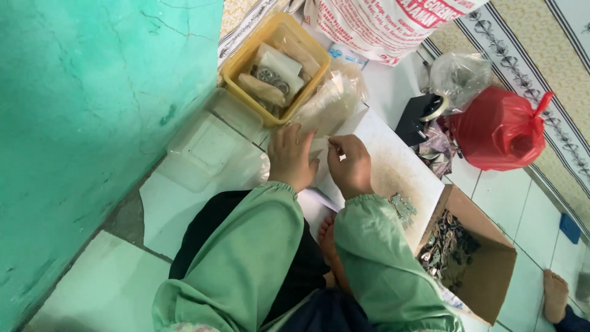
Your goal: Packaging small decorative metal components into individual plastic bags by hand.
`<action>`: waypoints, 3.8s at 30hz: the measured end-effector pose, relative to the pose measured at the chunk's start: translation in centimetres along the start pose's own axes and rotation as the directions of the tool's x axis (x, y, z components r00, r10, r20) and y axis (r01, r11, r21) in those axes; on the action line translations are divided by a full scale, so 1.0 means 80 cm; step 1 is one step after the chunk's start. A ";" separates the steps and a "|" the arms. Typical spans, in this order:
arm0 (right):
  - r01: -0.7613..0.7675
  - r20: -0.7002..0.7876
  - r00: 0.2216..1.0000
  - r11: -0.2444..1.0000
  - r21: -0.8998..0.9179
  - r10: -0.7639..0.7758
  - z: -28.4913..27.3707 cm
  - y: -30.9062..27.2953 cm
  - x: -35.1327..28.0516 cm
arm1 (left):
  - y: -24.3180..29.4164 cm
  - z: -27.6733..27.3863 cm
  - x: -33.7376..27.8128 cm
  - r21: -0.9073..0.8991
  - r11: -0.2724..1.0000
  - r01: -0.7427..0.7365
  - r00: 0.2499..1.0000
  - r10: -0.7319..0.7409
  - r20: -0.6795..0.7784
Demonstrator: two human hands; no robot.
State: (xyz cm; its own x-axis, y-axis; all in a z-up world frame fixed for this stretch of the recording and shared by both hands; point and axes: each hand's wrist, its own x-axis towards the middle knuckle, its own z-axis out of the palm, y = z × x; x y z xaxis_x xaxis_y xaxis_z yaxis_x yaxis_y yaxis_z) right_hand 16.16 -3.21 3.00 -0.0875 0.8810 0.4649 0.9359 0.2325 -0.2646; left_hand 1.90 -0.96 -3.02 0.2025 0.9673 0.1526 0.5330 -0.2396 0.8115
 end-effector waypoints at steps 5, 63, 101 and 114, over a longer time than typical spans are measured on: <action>-0.010 -0.276 0.961 0.998 0.064 0.028 -0.058 -0.032 -0.065 | 0.020 -0.025 -0.006 0.226 0.974 -0.027 0.937 -0.054 0.345; 0.102 -0.453 0.878 0.863 0.495 0.157 -0.101 -0.057 0.036 | -0.018 -0.030 -0.047 -0.895 0.380 0.232 0.791 -0.609 -0.053; -0.168 -0.293 0.814 0.686 0.708 0.501 -0.309 -0.074 -0.307 | 0.089 -0.008 -0.215 -0.320 0.925 0.206 0.940 -0.096 0.327; -0.328 -0.159 0.457 0.332 0.885 0.875 -0.277 0.030 -0.377 | 0.111 -0.016 -0.227 -0.489 0.848 0.202 0.964 -0.085 0.251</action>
State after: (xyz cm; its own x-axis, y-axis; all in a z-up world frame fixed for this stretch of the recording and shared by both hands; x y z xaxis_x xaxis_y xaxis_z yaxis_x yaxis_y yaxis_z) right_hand 28.60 -38.35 7.04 0.8331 0.5410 0.1151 0.0373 0.1526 -0.9876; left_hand 1.88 -20.53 2.15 0.3564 0.9322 -0.0635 0.0912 0.0330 0.9953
